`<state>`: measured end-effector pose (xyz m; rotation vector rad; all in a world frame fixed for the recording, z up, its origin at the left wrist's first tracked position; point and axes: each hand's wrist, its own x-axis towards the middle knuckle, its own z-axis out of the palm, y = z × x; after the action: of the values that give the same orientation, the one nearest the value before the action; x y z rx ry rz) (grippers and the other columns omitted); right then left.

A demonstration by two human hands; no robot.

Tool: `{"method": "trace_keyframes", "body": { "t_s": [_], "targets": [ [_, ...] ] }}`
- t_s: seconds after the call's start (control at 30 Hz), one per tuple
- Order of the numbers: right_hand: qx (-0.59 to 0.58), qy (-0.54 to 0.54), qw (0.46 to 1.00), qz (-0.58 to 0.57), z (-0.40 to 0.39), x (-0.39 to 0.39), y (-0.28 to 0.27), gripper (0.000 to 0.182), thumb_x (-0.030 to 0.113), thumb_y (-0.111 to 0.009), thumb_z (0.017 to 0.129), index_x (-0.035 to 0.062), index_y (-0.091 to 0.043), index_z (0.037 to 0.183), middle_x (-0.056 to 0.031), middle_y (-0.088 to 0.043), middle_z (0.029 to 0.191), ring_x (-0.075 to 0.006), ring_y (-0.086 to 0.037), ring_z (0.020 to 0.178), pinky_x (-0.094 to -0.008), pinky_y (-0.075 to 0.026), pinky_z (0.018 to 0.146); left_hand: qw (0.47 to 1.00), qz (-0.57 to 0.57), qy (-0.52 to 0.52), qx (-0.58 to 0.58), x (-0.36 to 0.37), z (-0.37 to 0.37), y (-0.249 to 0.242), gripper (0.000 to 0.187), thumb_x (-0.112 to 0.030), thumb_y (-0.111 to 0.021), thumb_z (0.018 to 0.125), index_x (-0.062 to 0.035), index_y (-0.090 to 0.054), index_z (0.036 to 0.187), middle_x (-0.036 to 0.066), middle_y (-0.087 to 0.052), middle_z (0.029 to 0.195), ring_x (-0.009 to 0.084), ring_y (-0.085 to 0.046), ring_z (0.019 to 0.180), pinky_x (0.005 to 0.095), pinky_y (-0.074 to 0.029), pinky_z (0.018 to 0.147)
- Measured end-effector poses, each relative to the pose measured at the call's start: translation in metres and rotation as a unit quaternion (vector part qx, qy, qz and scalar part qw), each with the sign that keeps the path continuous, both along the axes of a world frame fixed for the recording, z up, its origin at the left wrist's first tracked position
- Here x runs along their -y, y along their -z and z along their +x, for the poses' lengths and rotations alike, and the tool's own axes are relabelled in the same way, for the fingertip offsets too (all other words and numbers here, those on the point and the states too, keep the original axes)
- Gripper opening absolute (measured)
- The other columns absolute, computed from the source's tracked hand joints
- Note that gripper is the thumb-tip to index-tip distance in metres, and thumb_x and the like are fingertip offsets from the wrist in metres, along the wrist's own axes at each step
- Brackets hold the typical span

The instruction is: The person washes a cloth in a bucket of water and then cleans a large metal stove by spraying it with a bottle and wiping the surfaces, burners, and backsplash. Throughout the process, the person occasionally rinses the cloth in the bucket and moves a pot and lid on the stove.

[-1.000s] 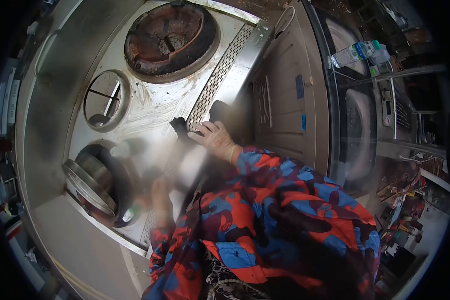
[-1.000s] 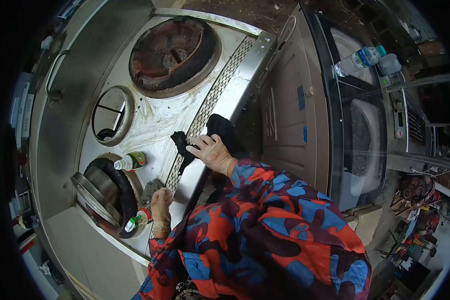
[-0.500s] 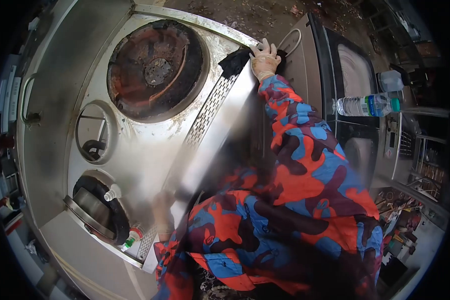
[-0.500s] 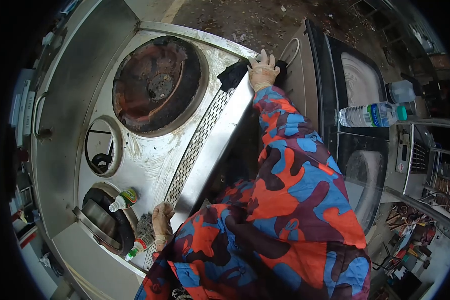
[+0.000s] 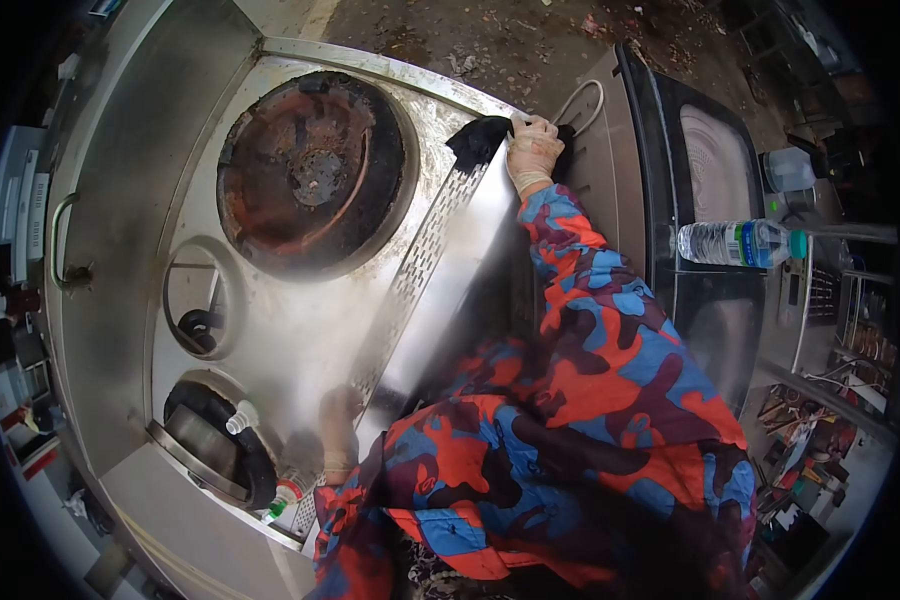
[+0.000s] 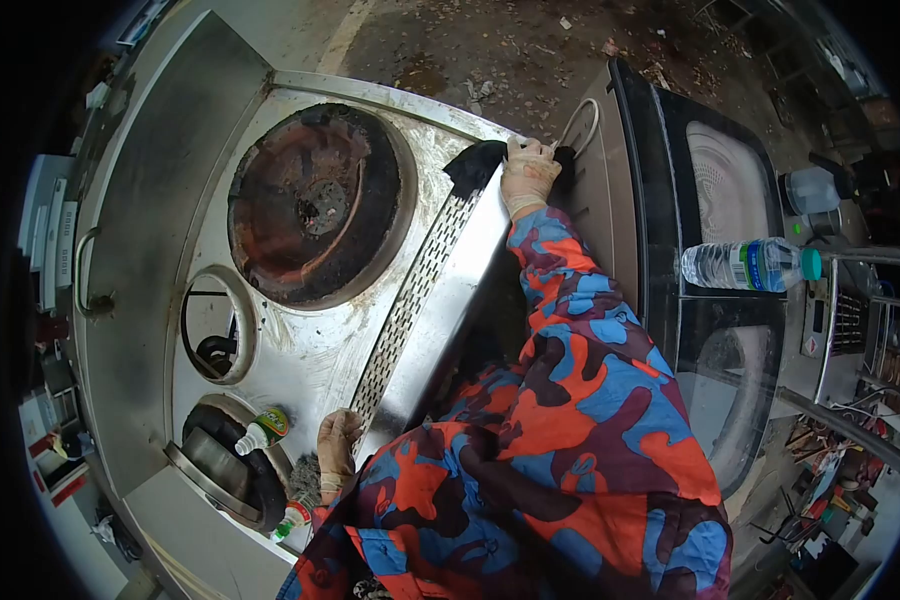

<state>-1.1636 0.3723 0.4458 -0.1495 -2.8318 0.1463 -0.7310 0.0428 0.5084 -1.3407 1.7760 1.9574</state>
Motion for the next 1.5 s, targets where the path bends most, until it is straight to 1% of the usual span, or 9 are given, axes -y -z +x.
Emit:
{"method": "trace_keyframes", "body": {
  "t_s": [0.17, 0.53, 0.63, 0.7, 0.77, 1.0, 1.1, 1.2, 1.5],
  "targets": [
    [0.020, -0.112, 0.992, 0.055, -0.062, 0.044, 0.002, 0.025, 0.019, -0.049, 0.086, 0.0132, -0.062, 0.107, -0.0098, -0.061, 0.101, -0.0299, -0.058, 0.095, -0.0440, -0.047, 0.072, 0.991, -0.076, 0.113, 0.008, 0.004, 0.006, 0.013, 0.025, -0.022, -0.046, 0.095, -0.0016, -0.056, 0.105, 0.008, -0.058, 0.096, 0.0177, -0.061, 0.090, 0.0301, -0.051, 0.073],
    [0.026, -0.335, 0.941, -0.050, -0.216, 0.214, 0.059, 0.030, 0.024, -0.042, 0.091, 0.0079, -0.061, 0.108, -0.0136, -0.059, 0.110, -0.0304, -0.055, 0.104, -0.0439, -0.044, 0.086, 0.990, 0.003, -0.068, 0.125, 0.005, -0.012, -0.032, 0.022, -0.020, -0.053, 0.094, -0.0021, -0.056, 0.107, 0.009, -0.065, 0.096, 0.0177, -0.063, 0.085, 0.0286, -0.051, 0.071],
    [-0.140, -0.307, 0.934, -0.117, -0.196, 0.205, 0.052, 0.035, 0.023, -0.042, 0.091, 0.0130, -0.057, 0.120, -0.0133, -0.053, 0.123, -0.0320, -0.051, 0.112, -0.0487, -0.040, 0.091, 0.990, 0.013, -0.061, 0.129, 0.003, -0.018, -0.031, 0.023, -0.020, -0.053, 0.094, -0.0014, -0.056, 0.107, 0.010, -0.065, 0.096, 0.0179, -0.063, 0.085, 0.0289, -0.051, 0.072],
    [-0.023, -0.158, 0.986, 0.042, -0.146, 0.160, 0.002, 0.044, 0.029, -0.055, 0.083, 0.0302, -0.052, 0.127, -0.0109, -0.040, 0.141, -0.0351, -0.043, 0.123, -0.0543, -0.033, 0.099, 0.990, 0.028, -0.052, 0.125, 0.001, -0.028, -0.025, 0.023, -0.020, -0.053, 0.095, -0.0012, -0.055, 0.108, 0.010, -0.064, 0.096, 0.0180, -0.063, 0.085, 0.0292, -0.051, 0.073],
    [0.176, -0.126, 0.976, -0.028, -0.124, 0.123, -0.014, 0.053, 0.033, -0.059, 0.080, 0.0340, -0.048, 0.132, -0.0114, -0.041, 0.141, -0.0362, -0.043, 0.123, -0.0584, -0.033, 0.096, 0.994, 0.017, 0.002, 0.108, -0.001, -0.035, -0.018, 0.025, -0.021, -0.052, 0.095, -0.0009, -0.054, 0.110, 0.010, -0.064, 0.097, 0.0182, -0.063, 0.086, 0.0300, -0.050, 0.075],
    [0.081, -0.161, 0.980, 0.085, -0.076, 0.046, -0.004, 0.047, 0.019, -0.051, 0.086, 0.0314, -0.049, 0.131, -0.0122, -0.050, 0.129, -0.0319, -0.053, 0.110, -0.0498, -0.042, 0.085, 0.993, 0.062, -0.003, 0.101, -0.005, -0.047, 0.008, 0.020, -0.021, -0.053, 0.096, -0.0043, -0.056, 0.107, 0.008, -0.064, 0.096, 0.0161, -0.064, 0.085, 0.0264, -0.051, 0.071],
    [0.100, -0.201, 0.974, 0.041, -0.112, 0.082, -0.001, 0.054, 0.021, -0.059, 0.081, 0.0325, -0.048, 0.132, -0.0112, -0.052, 0.126, -0.0315, -0.055, 0.106, -0.0481, -0.045, 0.084, 0.991, 0.069, -0.006, 0.115, -0.005, -0.041, 0.020, 0.023, -0.022, -0.052, 0.096, -0.0022, -0.055, 0.108, 0.007, -0.063, 0.095, 0.0162, -0.062, 0.085, 0.0260, -0.047, 0.070],
    [0.110, -0.294, 0.946, 0.084, -0.151, 0.144, -0.008, 0.041, 0.016, -0.045, 0.089, 0.0296, -0.052, 0.127, -0.0077, -0.054, 0.120, -0.0283, -0.056, 0.104, -0.0440, -0.046, 0.082, 0.990, 0.061, -0.008, 0.125, -0.003, -0.039, 0.027, 0.020, -0.017, -0.053, 0.095, -0.0019, -0.056, 0.108, 0.009, -0.064, 0.096, 0.0161, -0.063, 0.083, 0.0261, -0.051, 0.070],
    [0.089, -0.416, 0.901, 0.084, -0.254, 0.288, 0.001, 0.030, 0.027, -0.044, 0.093, 0.0174, -0.057, 0.119, -0.0069, -0.059, 0.112, -0.0243, -0.055, 0.107, -0.0393, -0.043, 0.081, 0.991, 0.022, -0.003, 0.128, -0.004, -0.057, -0.003, 0.029, -0.022, -0.055, 0.095, 0.0017, -0.053, 0.111, 0.011, -0.063, 0.099, 0.0172, -0.062, 0.085, 0.0269, -0.049, 0.074]
  ]
}}
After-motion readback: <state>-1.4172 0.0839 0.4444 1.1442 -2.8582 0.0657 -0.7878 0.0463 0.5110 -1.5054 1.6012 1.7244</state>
